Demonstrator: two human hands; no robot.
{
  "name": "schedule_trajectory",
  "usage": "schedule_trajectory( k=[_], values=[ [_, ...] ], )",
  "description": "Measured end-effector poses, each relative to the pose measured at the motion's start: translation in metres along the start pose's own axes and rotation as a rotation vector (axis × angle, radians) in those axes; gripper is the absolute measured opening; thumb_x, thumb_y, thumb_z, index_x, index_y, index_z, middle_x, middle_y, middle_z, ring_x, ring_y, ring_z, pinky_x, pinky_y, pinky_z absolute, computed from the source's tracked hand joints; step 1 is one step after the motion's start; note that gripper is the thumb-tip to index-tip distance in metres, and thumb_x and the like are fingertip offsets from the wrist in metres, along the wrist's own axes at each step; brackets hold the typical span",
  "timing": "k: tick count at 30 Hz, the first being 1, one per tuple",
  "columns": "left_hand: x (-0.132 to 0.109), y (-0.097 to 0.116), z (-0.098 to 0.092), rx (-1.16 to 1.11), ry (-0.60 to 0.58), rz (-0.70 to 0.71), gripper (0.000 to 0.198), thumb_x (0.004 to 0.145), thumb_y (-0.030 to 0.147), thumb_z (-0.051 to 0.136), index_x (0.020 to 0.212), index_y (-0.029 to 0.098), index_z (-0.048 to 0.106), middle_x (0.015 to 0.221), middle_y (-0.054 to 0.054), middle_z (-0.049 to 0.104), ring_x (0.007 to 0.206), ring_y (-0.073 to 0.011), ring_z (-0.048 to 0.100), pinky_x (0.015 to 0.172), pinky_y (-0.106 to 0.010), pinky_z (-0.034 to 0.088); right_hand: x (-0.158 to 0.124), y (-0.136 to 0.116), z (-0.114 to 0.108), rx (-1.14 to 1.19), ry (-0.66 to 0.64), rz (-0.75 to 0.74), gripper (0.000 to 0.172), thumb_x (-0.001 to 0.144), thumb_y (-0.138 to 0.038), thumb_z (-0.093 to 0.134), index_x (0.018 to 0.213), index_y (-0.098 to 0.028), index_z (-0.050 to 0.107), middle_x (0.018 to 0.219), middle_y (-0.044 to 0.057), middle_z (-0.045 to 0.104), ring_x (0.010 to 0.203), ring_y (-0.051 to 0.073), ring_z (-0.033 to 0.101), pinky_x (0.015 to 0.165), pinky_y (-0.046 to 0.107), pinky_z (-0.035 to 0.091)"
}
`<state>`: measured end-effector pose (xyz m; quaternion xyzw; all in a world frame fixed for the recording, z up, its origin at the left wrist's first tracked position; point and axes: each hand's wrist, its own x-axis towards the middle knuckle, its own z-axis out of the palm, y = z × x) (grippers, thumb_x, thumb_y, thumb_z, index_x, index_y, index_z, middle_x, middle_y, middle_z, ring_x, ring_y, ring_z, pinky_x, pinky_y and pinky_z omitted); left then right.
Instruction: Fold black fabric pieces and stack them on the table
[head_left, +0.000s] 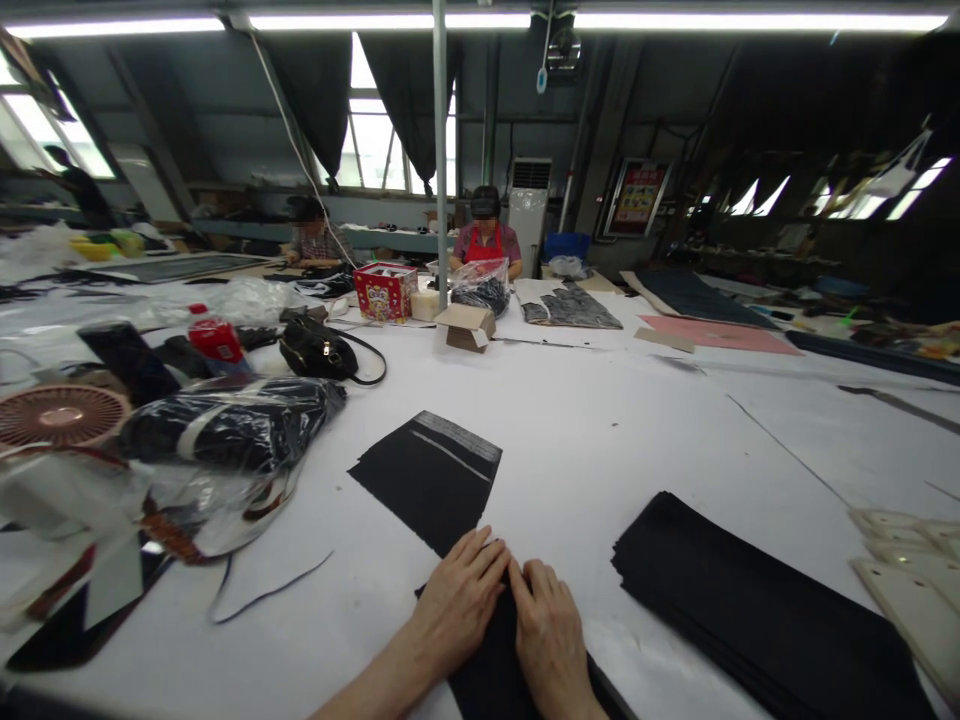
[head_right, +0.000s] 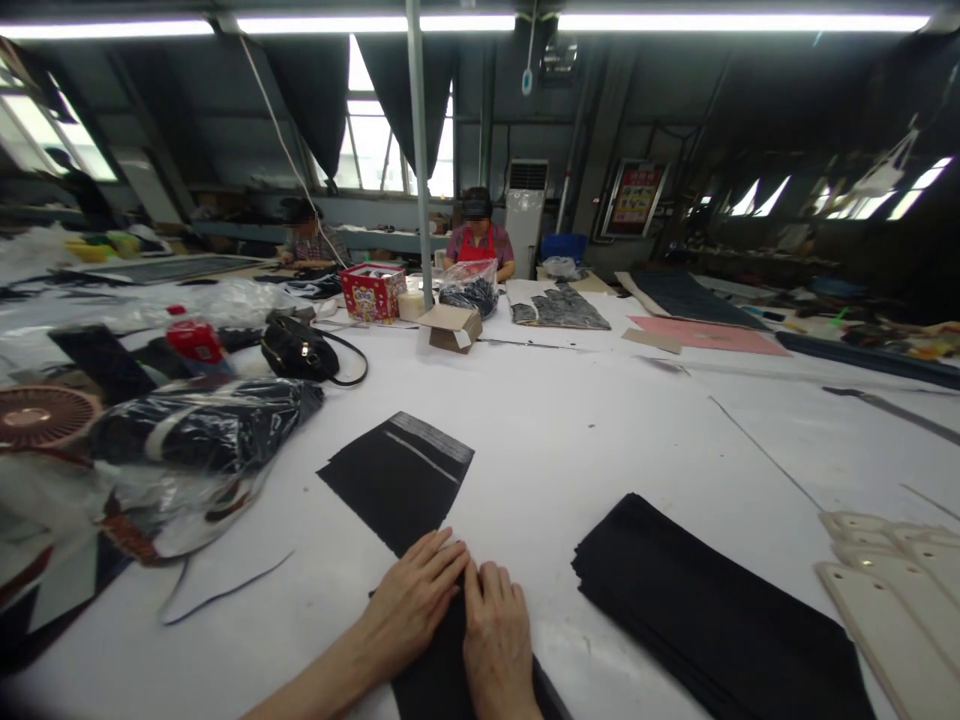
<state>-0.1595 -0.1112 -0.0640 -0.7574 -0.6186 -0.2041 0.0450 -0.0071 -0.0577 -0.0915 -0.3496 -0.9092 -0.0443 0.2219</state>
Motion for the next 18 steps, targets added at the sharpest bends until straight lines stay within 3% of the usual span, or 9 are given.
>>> schedule_trajectory(
  k=[3,7,11,18],
  values=[
    [-0.0031,-0.0011,-0.0028,-0.008,0.026,-0.038,0.044,0.090,0.020,0.052,0.134,0.019,0.046,0.135,-0.006,0.053,0.133,-0.0246,0.038,0.112,-0.045,0.035,-0.0012,0.0018,0.0015,0.006,0.002,-0.004,0.044,0.084,-0.002,0.047,0.125,-0.018,0.051,0.093,0.007,0.055,0.082,0.022,0.051,0.070,0.036,0.043],
    [-0.0089,0.0004,-0.0040,-0.052,0.084,-0.159,0.036,0.089,0.018,0.051,0.125,0.018,0.053,0.126,-0.009,0.057,0.118,-0.0240,0.051,0.103,-0.044,0.043,-0.0022,0.0027,0.0032,0.005,0.022,-0.004,0.043,0.083,-0.001,0.046,0.123,-0.018,0.052,0.093,0.007,0.055,0.081,0.022,0.051,0.070,0.036,0.043],
    [-0.0083,0.0027,-0.0055,-0.095,0.091,-0.121,0.035,0.090,0.013,0.046,0.122,0.021,0.056,0.118,-0.007,0.061,0.110,-0.0214,0.055,0.096,-0.040,0.047,-0.0018,0.0025,0.0028,0.005,0.028,-0.006,0.045,0.083,-0.002,0.045,0.124,-0.019,0.051,0.092,0.007,0.054,0.080,0.022,0.051,0.069,0.036,0.043],
    [-0.0026,0.0023,-0.0069,-0.070,-0.015,-0.086,0.044,0.090,0.011,0.044,0.132,0.025,0.049,0.131,-0.003,0.056,0.115,-0.0198,0.052,0.098,-0.037,0.044,-0.0010,0.0023,0.0011,0.024,0.049,-0.010,0.046,0.083,-0.001,0.042,0.124,-0.020,0.051,0.091,0.007,0.055,0.079,0.021,0.051,0.068,0.035,0.043]
  ],
)
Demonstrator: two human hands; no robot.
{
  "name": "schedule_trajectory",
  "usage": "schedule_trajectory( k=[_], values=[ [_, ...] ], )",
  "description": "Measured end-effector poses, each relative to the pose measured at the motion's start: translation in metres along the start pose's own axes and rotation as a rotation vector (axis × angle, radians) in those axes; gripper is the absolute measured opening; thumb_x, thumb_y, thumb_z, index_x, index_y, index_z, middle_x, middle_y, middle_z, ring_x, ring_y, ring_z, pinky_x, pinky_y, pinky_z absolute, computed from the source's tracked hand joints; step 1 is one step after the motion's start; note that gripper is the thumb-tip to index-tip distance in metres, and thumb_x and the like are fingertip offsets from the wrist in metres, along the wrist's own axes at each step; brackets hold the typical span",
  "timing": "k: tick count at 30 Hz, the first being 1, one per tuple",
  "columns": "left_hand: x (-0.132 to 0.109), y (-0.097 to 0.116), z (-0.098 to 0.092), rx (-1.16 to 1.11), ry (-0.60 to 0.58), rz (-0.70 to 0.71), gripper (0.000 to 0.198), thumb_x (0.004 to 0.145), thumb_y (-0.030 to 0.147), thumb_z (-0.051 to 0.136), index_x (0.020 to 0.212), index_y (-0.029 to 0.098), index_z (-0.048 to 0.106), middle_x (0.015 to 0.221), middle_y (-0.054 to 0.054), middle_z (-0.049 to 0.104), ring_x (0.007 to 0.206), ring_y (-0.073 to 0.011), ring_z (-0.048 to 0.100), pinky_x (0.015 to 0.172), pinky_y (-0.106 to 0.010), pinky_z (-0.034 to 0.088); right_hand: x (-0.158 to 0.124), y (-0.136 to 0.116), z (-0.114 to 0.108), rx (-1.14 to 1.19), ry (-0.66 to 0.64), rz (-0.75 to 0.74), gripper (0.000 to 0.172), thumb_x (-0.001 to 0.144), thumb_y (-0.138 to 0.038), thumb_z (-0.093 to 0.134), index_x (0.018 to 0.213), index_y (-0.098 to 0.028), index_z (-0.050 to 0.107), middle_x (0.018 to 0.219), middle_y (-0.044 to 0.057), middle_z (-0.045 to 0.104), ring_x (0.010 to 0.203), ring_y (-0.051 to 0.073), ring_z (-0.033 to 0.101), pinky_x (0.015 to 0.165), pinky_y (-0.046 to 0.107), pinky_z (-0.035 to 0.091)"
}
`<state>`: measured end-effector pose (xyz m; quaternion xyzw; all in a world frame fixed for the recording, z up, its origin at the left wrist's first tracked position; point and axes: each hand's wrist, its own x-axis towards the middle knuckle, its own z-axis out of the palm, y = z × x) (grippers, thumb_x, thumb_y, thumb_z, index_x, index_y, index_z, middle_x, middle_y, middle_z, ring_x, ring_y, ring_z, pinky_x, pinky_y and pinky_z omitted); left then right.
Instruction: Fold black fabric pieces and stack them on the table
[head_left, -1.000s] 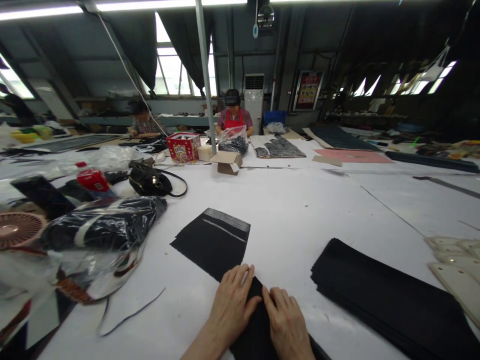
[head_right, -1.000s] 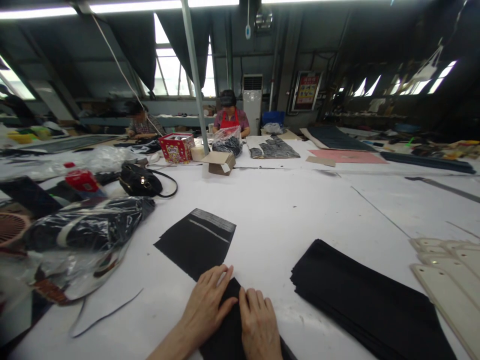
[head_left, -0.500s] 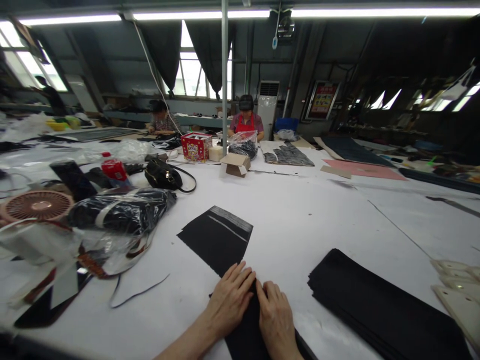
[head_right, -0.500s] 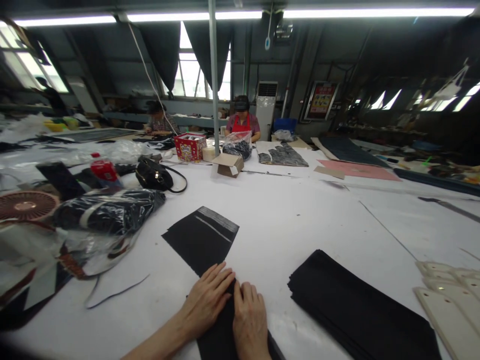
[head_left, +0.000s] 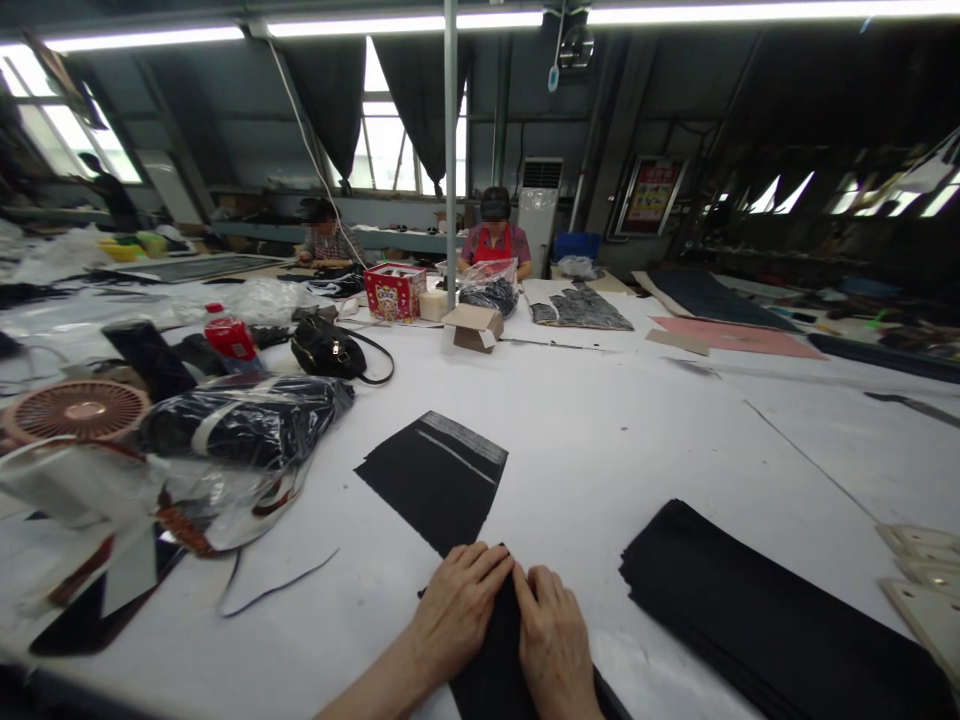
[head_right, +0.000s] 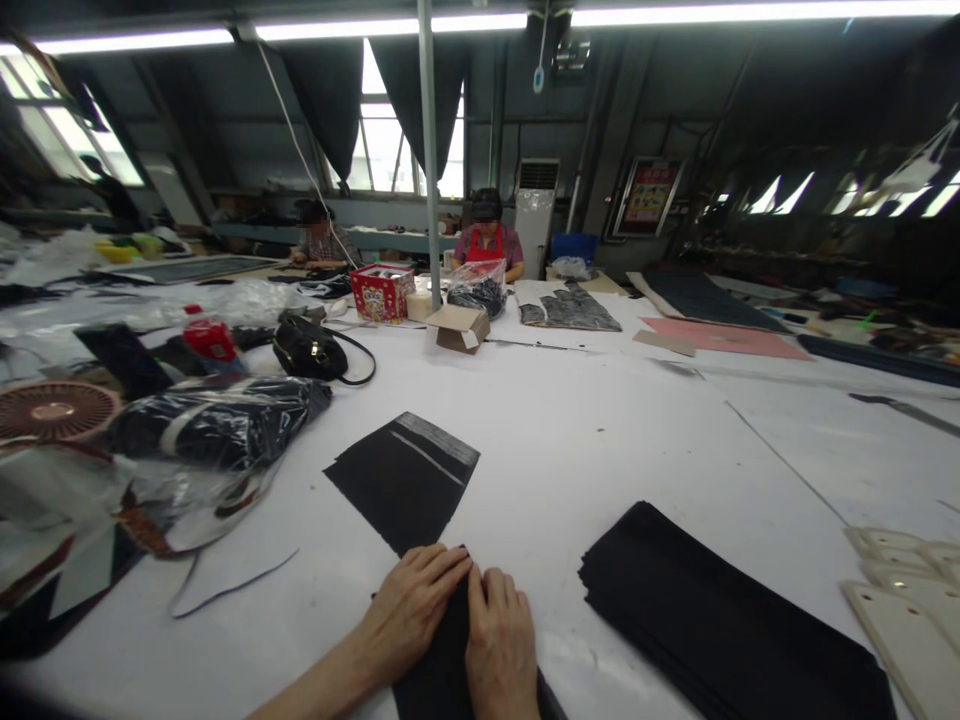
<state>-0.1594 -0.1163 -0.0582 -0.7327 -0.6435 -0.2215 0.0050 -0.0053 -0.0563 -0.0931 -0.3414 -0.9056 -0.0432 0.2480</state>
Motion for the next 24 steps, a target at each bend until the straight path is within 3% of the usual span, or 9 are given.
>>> schedule_trajectory(
  k=[8,17,24],
  values=[
    [0.005,0.000,0.005,0.057,-0.072,0.003,0.045,0.087,0.008,0.045,0.130,0.021,0.049,0.131,-0.004,0.056,0.114,-0.0225,0.051,0.097,-0.037,0.041,0.006,-0.001,0.000,-0.018,-0.050,0.011,0.044,0.082,0.000,0.044,0.122,-0.018,0.052,0.092,0.007,0.054,0.080,0.022,0.051,0.069,0.036,0.044],
    [0.014,0.004,-0.006,0.136,-0.143,0.044,0.040,0.089,0.011,0.048,0.127,0.022,0.050,0.125,-0.006,0.056,0.109,-0.0226,0.052,0.094,-0.036,0.039,-0.003,0.005,-0.003,0.105,-0.029,0.026,0.044,0.085,0.002,0.043,0.123,-0.017,0.051,0.093,0.007,0.053,0.085,0.021,0.052,0.074,0.033,0.046],
    [0.016,-0.001,-0.005,0.163,-0.216,0.164,0.041,0.091,0.016,0.045,0.132,0.015,0.045,0.127,-0.009,0.054,0.123,-0.0241,0.042,0.103,-0.036,0.032,-0.018,0.008,-0.003,0.089,0.002,0.037,0.038,0.085,0.001,0.043,0.119,-0.014,0.053,0.094,0.008,0.053,0.085,0.022,0.051,0.074,0.036,0.045]
  ],
)
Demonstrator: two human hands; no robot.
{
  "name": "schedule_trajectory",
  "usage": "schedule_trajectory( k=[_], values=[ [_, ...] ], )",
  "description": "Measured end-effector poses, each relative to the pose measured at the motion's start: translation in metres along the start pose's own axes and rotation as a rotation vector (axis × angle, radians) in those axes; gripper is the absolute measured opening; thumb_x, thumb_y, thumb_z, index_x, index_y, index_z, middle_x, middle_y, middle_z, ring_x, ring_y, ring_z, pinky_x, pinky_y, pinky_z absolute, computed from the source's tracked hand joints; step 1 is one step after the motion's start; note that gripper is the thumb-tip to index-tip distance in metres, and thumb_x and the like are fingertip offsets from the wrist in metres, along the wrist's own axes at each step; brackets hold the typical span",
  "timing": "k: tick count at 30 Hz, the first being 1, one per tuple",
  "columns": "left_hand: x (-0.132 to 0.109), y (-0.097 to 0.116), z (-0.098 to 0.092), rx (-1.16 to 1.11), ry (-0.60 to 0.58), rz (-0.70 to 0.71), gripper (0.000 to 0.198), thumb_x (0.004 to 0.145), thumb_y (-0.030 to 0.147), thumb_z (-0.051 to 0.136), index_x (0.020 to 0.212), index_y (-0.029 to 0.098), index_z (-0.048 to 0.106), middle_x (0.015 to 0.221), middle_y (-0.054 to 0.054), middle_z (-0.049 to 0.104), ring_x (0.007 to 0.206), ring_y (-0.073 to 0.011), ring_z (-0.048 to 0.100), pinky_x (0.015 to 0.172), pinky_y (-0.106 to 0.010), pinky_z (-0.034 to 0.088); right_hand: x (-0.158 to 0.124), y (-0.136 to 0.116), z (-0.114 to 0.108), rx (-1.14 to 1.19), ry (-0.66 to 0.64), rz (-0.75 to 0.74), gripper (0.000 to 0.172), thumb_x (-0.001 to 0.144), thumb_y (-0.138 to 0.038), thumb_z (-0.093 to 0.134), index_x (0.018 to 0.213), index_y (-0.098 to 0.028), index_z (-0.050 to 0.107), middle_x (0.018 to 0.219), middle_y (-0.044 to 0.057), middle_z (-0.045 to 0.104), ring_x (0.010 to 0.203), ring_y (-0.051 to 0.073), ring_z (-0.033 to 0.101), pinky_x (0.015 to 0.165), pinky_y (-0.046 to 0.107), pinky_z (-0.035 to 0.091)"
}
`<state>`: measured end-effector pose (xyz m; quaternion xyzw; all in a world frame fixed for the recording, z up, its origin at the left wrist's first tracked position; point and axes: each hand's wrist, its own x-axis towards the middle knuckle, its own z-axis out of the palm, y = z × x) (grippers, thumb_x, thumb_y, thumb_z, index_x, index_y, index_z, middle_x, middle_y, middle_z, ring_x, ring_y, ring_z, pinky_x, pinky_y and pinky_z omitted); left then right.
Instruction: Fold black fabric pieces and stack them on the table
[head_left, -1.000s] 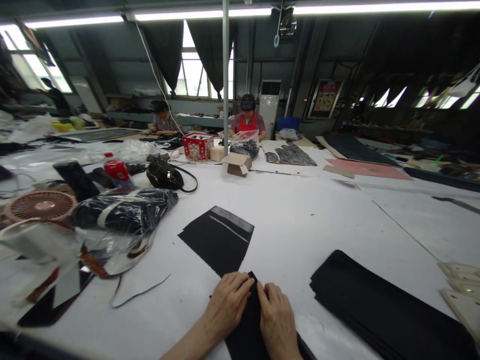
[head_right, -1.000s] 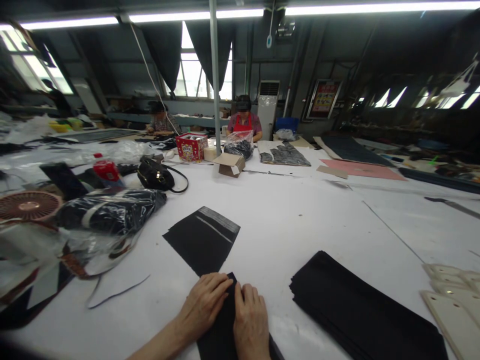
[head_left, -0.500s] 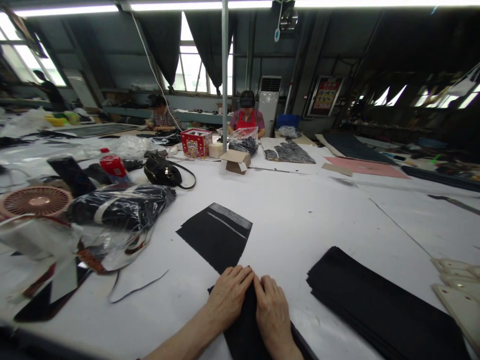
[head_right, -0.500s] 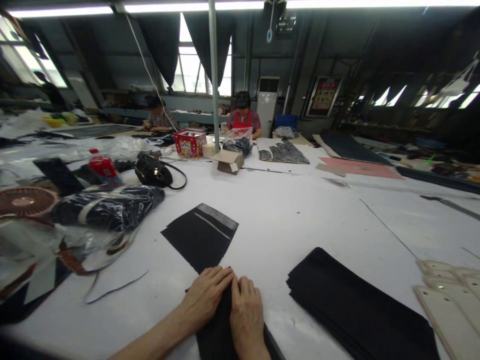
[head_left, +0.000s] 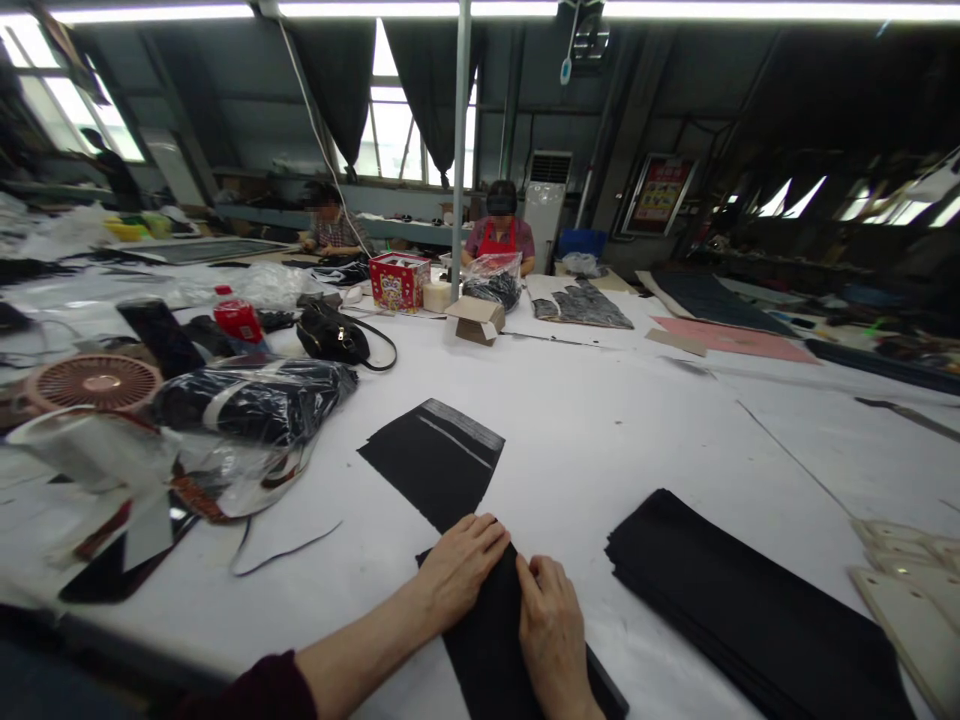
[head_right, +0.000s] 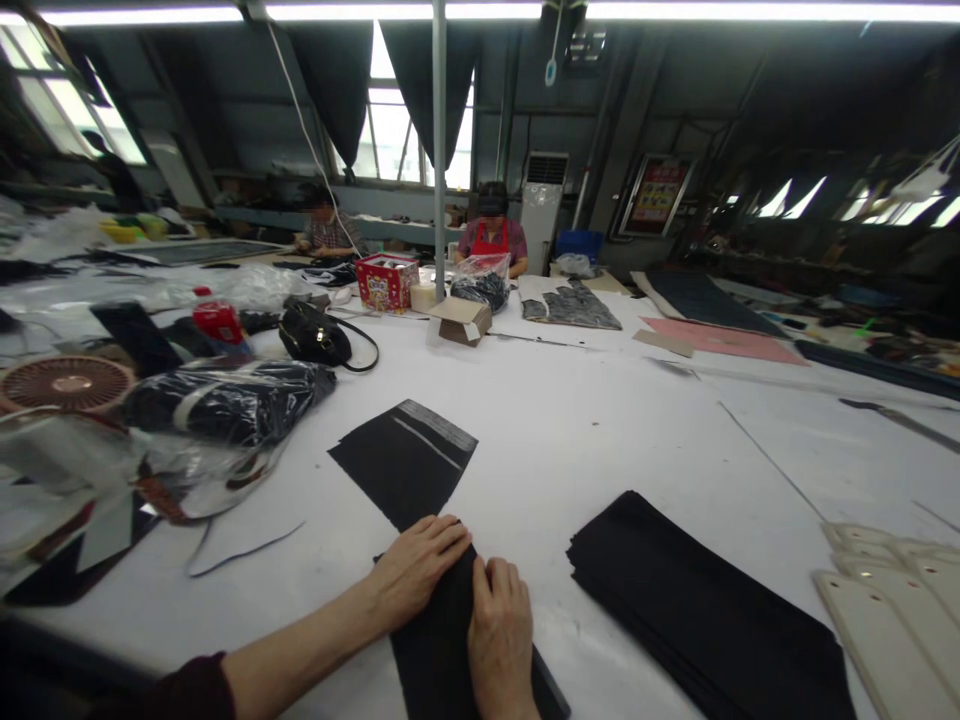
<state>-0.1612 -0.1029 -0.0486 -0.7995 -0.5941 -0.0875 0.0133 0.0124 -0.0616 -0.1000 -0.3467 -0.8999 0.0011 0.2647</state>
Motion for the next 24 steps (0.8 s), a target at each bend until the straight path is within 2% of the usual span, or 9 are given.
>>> schedule_trajectory(
  k=[2,7,16,21,24],
  values=[
    [-0.001,-0.001,0.002,-0.002,-0.012,0.006,0.044,0.090,0.016,0.047,0.134,0.016,0.043,0.129,-0.009,0.052,0.123,-0.0243,0.041,0.105,-0.037,0.030,-0.004,0.003,0.000,0.016,0.010,0.000,0.038,0.086,0.000,0.042,0.119,-0.014,0.053,0.094,0.008,0.053,0.085,0.022,0.051,0.074,0.036,0.045],
    [-0.003,0.001,0.002,-0.010,-0.005,0.031,0.048,0.089,0.019,0.051,0.136,0.027,0.042,0.133,-0.007,0.048,0.124,-0.0240,0.042,0.110,-0.041,0.025,-0.013,0.010,-0.003,0.062,0.009,0.010,0.040,0.088,-0.003,0.041,0.125,-0.017,0.050,0.094,0.008,0.052,0.084,0.022,0.050,0.074,0.037,0.046],
    [0.005,0.009,-0.006,0.058,-0.021,0.138,0.039,0.092,0.019,0.045,0.130,0.013,0.047,0.119,-0.010,0.055,0.121,-0.0227,0.043,0.111,-0.037,0.026,-0.024,0.015,-0.010,0.067,0.002,-0.001,0.043,0.087,0.001,0.039,0.125,-0.017,0.049,0.094,0.009,0.052,0.086,0.023,0.050,0.074,0.038,0.046],
    [0.002,0.015,-0.004,0.054,-0.010,0.127,0.046,0.091,0.022,0.049,0.136,0.023,0.041,0.122,-0.009,0.053,0.118,-0.0225,0.046,0.111,-0.041,0.028,-0.029,0.015,-0.014,0.056,0.002,-0.003,0.041,0.088,-0.001,0.040,0.124,-0.017,0.049,0.094,0.009,0.053,0.086,0.023,0.050,0.072,0.039,0.047],
    [0.002,0.017,-0.002,0.062,0.008,0.146,0.043,0.093,0.023,0.048,0.135,0.023,0.043,0.122,-0.009,0.052,0.120,-0.0230,0.044,0.112,-0.043,0.027,-0.033,0.016,-0.018,0.058,0.011,-0.002,0.038,0.088,-0.002,0.041,0.122,-0.017,0.051,0.093,0.008,0.053,0.084,0.023,0.051,0.071,0.038,0.047]
  ],
)
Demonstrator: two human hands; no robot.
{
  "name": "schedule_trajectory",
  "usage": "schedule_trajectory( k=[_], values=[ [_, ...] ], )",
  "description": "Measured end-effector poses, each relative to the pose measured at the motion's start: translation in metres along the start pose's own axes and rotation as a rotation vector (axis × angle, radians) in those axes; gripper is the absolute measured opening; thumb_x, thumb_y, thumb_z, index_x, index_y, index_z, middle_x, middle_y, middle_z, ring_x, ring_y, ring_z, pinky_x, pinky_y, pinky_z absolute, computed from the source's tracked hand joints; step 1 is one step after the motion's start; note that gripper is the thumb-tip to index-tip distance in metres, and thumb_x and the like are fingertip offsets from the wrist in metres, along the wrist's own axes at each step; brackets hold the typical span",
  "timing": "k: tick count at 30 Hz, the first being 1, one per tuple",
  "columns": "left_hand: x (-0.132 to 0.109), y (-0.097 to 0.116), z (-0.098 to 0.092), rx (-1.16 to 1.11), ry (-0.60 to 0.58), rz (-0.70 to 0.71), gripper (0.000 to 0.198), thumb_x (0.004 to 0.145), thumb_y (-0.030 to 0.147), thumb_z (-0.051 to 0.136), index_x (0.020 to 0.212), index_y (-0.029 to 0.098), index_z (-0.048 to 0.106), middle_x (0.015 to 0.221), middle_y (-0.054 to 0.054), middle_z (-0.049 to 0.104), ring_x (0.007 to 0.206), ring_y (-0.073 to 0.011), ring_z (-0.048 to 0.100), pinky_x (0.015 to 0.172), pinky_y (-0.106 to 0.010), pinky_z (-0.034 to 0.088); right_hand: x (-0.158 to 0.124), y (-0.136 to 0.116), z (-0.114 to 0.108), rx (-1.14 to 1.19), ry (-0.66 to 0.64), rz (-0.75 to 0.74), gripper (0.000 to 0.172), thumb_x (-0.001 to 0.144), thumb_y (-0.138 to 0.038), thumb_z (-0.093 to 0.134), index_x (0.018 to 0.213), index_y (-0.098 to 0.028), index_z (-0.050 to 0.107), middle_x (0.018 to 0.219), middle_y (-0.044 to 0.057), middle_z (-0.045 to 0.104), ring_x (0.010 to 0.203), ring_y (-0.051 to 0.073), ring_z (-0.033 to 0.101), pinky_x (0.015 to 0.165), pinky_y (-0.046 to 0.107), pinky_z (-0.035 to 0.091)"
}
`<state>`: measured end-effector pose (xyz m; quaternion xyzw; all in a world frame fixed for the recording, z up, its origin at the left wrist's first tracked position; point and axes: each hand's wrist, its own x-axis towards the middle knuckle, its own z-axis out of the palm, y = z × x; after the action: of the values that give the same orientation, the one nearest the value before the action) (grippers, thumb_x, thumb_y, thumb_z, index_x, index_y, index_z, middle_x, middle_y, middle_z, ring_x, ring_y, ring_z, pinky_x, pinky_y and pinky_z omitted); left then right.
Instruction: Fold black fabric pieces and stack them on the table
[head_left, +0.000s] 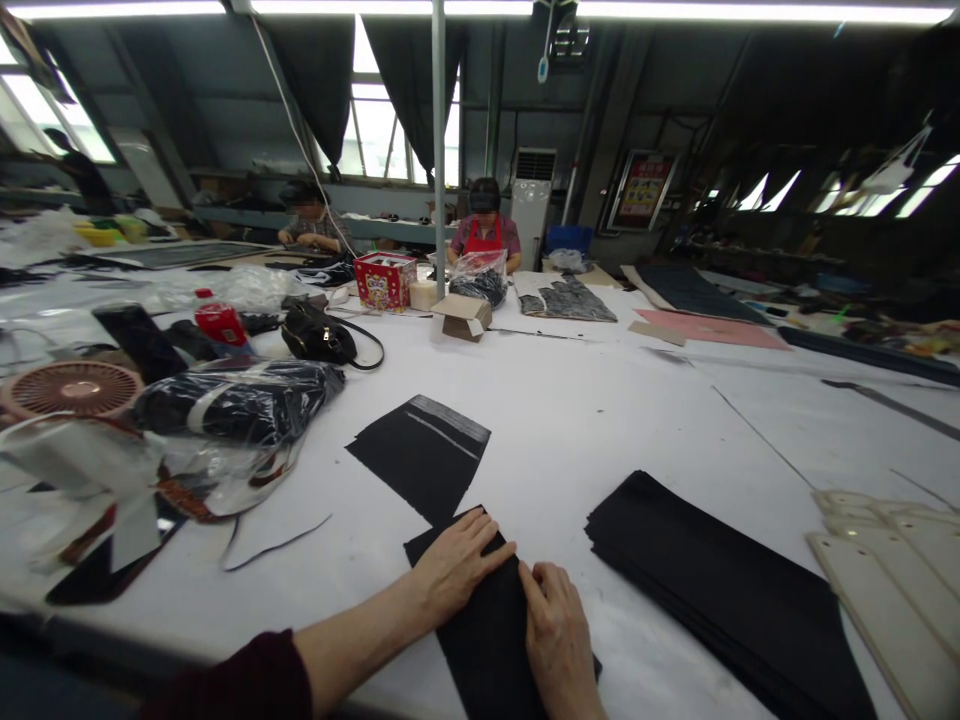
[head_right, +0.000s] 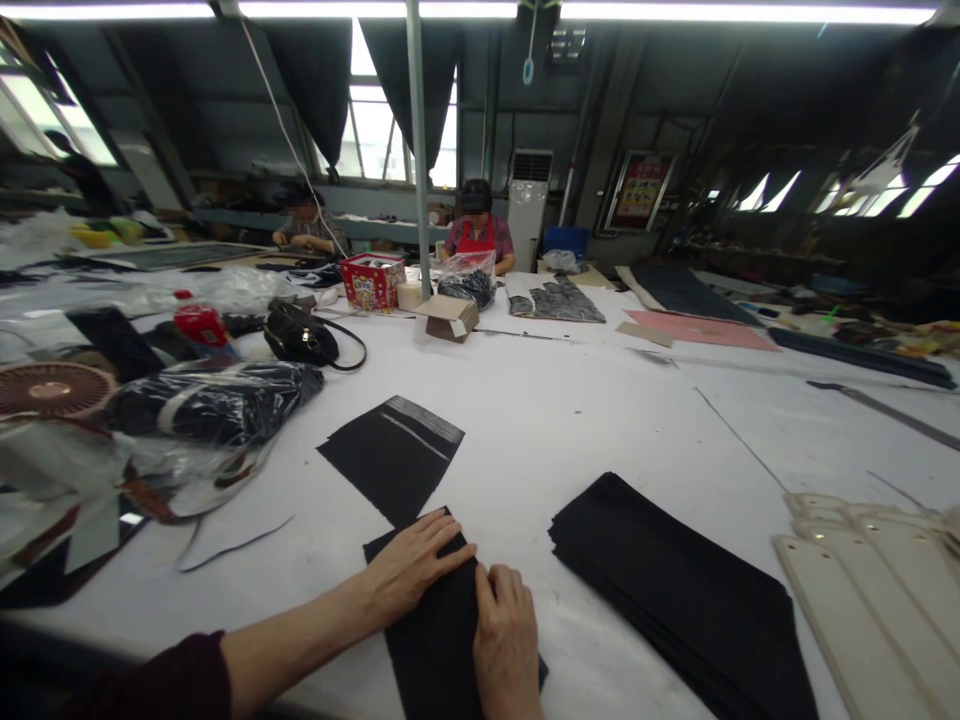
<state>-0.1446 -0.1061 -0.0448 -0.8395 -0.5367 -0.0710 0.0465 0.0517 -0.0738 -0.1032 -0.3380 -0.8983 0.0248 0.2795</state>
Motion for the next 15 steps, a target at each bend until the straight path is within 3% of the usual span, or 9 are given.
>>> schedule_trajectory(
  k=[6,11,15],
  values=[
    [0.006,0.007,0.002,-0.028,-0.025,0.066,0.041,0.094,0.016,0.042,0.135,0.012,0.041,0.117,-0.010,0.056,0.115,-0.0208,0.047,0.106,-0.034,0.036,-0.009,0.001,-0.012,0.008,0.002,0.027,0.040,0.086,0.001,0.039,0.120,-0.016,0.052,0.093,0.008,0.054,0.085,0.022,0.052,0.074,0.038,0.048],
    [0.004,0.014,0.002,-0.029,-0.056,0.048,0.050,0.091,0.016,0.049,0.139,0.025,0.037,0.120,-0.009,0.052,0.116,-0.0232,0.048,0.102,-0.039,0.040,-0.013,0.000,-0.024,0.020,-0.030,0.040,0.040,0.086,0.002,0.040,0.120,-0.015,0.053,0.093,0.008,0.054,0.086,0.022,0.052,0.075,0.037,0.048],
    [0.005,0.018,0.001,-0.018,-0.042,0.082,0.047,0.092,0.015,0.046,0.139,0.023,0.039,0.123,-0.009,0.052,0.118,-0.0230,0.047,0.106,-0.040,0.036,-0.019,0.002,-0.031,0.015,-0.043,0.050,0.035,0.087,0.000,0.042,0.117,-0.014,0.056,0.093,0.008,0.054,0.086,0.022,0.052,0.074,0.036,0.048]
  ],
)
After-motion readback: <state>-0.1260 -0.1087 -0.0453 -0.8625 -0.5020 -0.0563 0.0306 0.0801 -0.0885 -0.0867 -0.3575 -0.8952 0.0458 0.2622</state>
